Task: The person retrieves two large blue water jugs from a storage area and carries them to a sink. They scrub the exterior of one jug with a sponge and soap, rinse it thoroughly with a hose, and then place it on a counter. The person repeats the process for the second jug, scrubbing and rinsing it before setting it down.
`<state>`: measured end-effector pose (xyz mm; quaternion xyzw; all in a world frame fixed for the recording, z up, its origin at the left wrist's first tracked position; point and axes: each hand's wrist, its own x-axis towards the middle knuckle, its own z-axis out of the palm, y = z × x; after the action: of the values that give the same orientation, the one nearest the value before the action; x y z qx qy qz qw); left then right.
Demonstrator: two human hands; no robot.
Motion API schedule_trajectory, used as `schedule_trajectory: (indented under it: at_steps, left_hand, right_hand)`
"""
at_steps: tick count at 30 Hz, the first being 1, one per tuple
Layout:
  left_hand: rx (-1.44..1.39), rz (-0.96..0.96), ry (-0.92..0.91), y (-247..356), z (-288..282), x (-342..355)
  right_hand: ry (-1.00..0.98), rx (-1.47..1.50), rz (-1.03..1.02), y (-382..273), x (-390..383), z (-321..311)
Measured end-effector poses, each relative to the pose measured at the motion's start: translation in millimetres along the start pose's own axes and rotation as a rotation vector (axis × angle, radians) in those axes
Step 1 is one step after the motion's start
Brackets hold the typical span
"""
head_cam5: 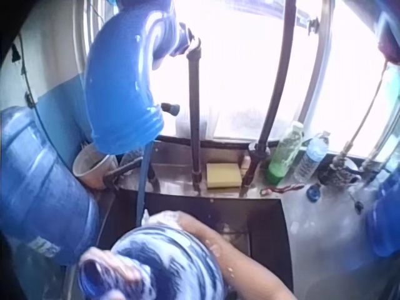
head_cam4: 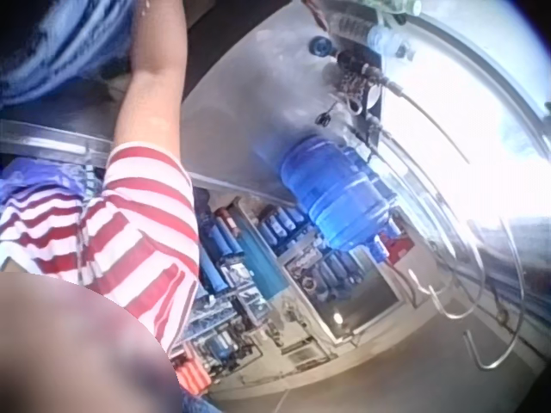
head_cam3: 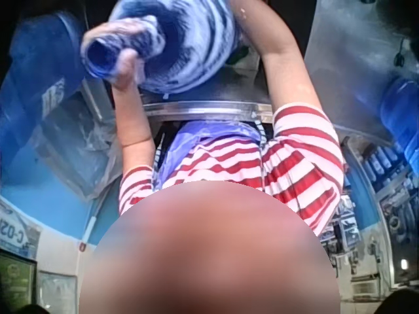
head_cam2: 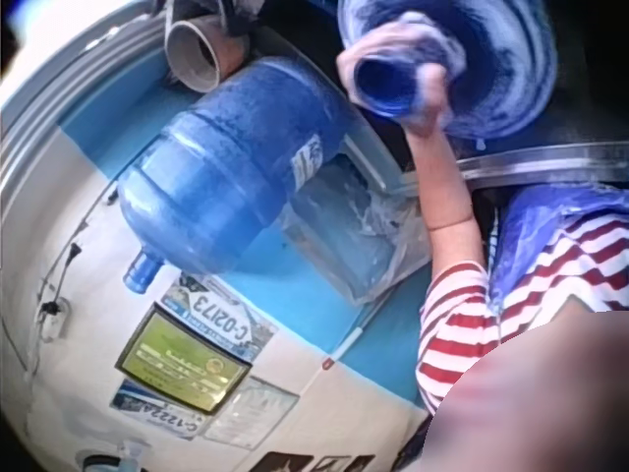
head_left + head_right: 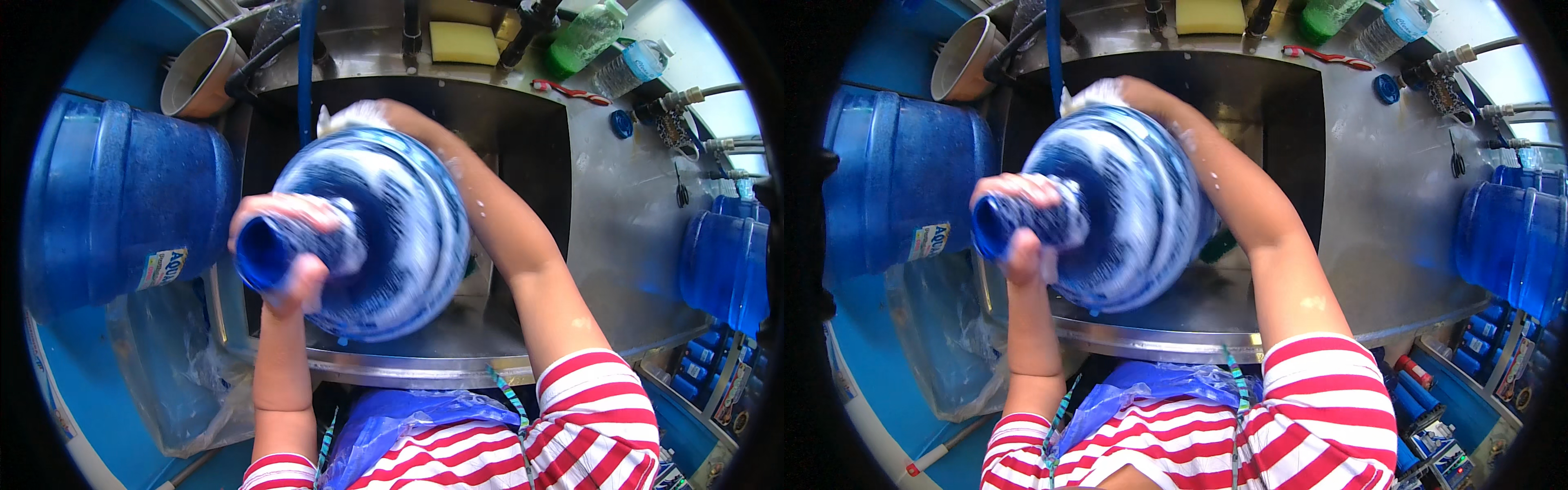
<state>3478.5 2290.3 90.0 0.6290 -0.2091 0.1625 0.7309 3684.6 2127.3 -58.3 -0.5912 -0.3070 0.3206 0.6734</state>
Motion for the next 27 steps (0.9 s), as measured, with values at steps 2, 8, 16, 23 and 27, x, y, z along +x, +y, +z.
schedule_trajectory:
  at_steps: [2,8,16,23,27]
  left_hand:
    - [-0.187,0.050,-0.366,7.9,-4.8,6.8]
    - [-0.081,-0.156,0.540,4.9,-26.8,-32.1]
    - [-0.119,-0.004,-0.292,22.9,18.1,-9.2]
    - [-0.048,-0.078,0.339,1.8,-16.8,-32.7]
    - [0.086,-0.087,0.487,0.0,-32.6,-50.7]
  right_hand:
    - [-0.034,-0.134,0.216,20.8,-14.7,11.3]
    - [0.228,-0.008,0.229,42.8,-60.5,16.7]
    - [-0.010,-0.247,0.459,56.1,-21.9,-0.6]
    - [0.682,0.895,0.583,204.4,-245.2,25.7]
    - [0.468,0.672,0.962,122.2,-256.4,67.6]
